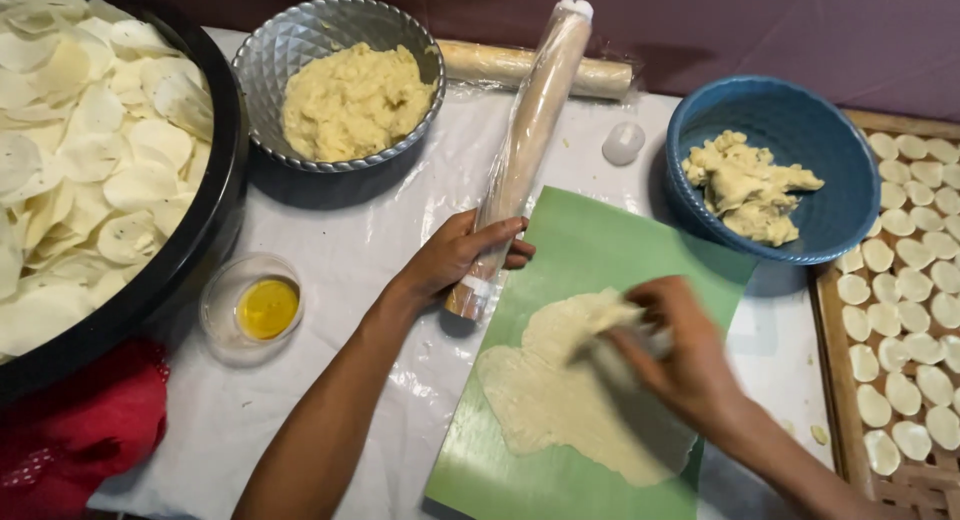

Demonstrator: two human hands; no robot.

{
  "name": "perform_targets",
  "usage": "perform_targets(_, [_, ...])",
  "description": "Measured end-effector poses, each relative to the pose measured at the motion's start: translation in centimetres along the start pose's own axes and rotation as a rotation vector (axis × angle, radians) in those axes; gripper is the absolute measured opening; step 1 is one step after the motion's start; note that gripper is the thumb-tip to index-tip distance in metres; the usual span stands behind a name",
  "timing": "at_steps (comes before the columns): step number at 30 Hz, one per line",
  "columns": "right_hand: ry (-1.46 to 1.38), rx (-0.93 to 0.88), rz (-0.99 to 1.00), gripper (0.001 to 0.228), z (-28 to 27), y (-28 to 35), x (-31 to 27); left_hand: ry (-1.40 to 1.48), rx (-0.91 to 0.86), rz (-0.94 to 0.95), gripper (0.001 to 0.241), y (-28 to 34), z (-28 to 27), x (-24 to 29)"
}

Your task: Rolling out dough on a plastic sheet using a rolling pin and organizing small dough pieces.

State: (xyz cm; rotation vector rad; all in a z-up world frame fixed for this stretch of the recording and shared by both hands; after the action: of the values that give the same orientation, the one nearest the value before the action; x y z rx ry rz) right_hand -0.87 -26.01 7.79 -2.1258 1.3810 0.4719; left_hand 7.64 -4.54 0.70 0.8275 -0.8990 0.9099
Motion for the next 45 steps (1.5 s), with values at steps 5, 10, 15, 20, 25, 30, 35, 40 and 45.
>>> perform_targets(5, [0.099,0.029,-0.278,0.025,5.0,-1.1,-4.4,0.083,0.029,0.110,0.054,-0.7,-1.5,-1.6])
perform_targets(10, [0.359,-0.087,-0.466,0.047,9.4,0.2,-5.0,-0.028,0.008,0.018,0.052,0.3,-0.3,0.2])
perform_targets(15, [0.567,-0.290,-0.540,0.072,10.6,2.4,-7.0,-0.012,-0.002,0.038,0.050,0.2,-0.4,0.2])
perform_targets(20, [0.156,-0.073,-0.065,0.040,2.3,2.5,-2.1,0.003,-0.015,0.005,0.051,0.2,-0.3,0.2])
perform_targets(25, [0.836,-0.108,0.594,0.067,-5.0,4.8,6.1,-0.004,-0.027,-0.030,0.048,0.7,-0.1,0.4])
perform_targets(30, [0.508,-0.103,0.540,0.069,-4.4,5.8,9.4,-0.127,-0.033,-0.083,0.035,0.6,-0.4,0.1])
perform_targets(35, [0.244,-0.001,0.492,0.067,-3.7,3.3,11.9,-0.585,0.080,-0.154,0.036,3.8,-0.5,3.7])
perform_targets(40, [0.122,0.085,0.471,0.051,-4.3,1.0,13.4,-0.757,0.087,-0.117,0.033,3.7,-0.5,4.0])
perform_targets(45, [0.228,0.141,0.456,0.059,-4.8,-0.9,13.7,-0.669,0.121,-0.111,0.028,2.8,-0.6,3.1])
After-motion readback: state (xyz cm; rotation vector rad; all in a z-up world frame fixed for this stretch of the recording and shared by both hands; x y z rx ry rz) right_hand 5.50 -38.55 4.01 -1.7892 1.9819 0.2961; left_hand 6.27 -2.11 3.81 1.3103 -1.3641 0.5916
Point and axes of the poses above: each hand's wrist, its own y-axis away from the middle knuckle, its own z-axis out of the palm, x = y × z, the point moved 10 cm from there along -y, towards the middle knuckle
